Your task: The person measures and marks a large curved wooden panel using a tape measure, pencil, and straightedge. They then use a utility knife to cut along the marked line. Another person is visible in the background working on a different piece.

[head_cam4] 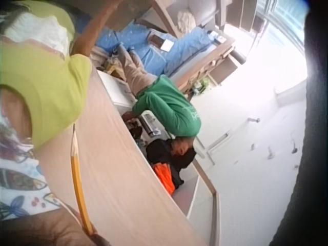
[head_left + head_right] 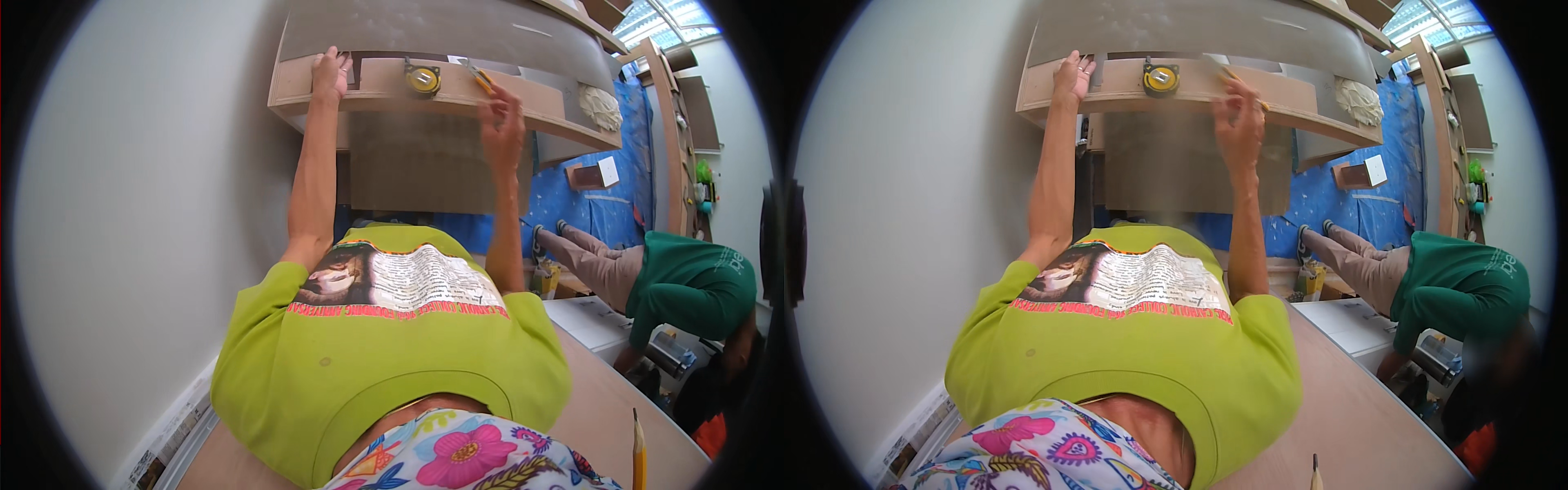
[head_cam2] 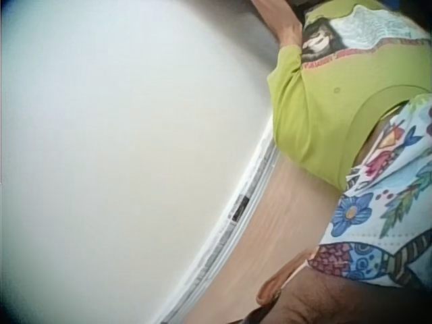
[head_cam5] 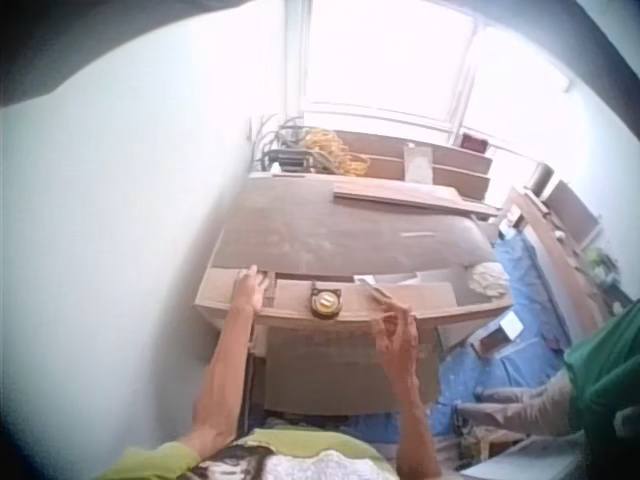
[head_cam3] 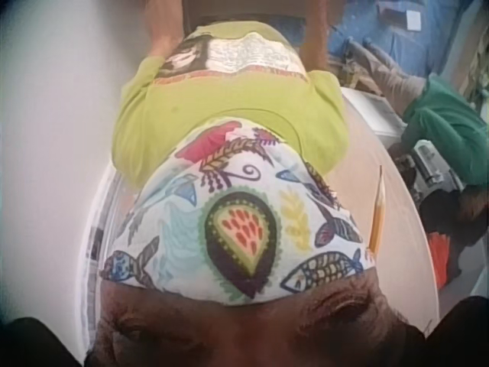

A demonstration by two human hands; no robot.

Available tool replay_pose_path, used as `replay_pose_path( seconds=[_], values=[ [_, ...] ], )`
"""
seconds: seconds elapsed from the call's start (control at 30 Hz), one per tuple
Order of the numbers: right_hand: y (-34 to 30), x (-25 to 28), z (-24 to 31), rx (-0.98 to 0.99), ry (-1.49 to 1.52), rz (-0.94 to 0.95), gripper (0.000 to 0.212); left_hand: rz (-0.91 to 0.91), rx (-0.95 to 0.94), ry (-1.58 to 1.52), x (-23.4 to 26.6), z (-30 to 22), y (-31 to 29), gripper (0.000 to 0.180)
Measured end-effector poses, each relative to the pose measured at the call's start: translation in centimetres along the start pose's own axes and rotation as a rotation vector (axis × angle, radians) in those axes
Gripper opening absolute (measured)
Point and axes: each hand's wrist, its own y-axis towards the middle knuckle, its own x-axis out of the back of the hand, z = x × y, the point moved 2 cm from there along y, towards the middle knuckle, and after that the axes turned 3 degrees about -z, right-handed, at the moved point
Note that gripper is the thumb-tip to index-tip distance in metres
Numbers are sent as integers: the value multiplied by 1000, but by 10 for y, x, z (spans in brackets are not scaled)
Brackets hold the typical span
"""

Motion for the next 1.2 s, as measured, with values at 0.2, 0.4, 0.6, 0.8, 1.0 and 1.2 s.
replay_pose_path(
  seconds=[0.2, 0.4, 0.6, 0.8, 1.0, 1.2],
  values=[
    [28, -58, 34, 233, -215, 264, 77, 123, -152, 243, -13, -25, -115, 49],
    [34, -70, 10, 100, -328, 410, 76, 326, -264, 640, -14, -16, -168, 39],
    [14, -24, 48, 366, -136, 476, 66, 549, -412, 733, -65, 13, -212, 54],
    [-12, 26, 47, -59, 332, 444, 88, 609, 311, -71, -78, 28, -242, 43],
    [-63, 33, 45, -238, 451, 143, 73, 642, 374, 19, -88, 59, -293, 46],
    [-79, 49, 56, -237, 235, 238, 79, 867, 19, 721, -73, 22, -262, 41]
  ],
)
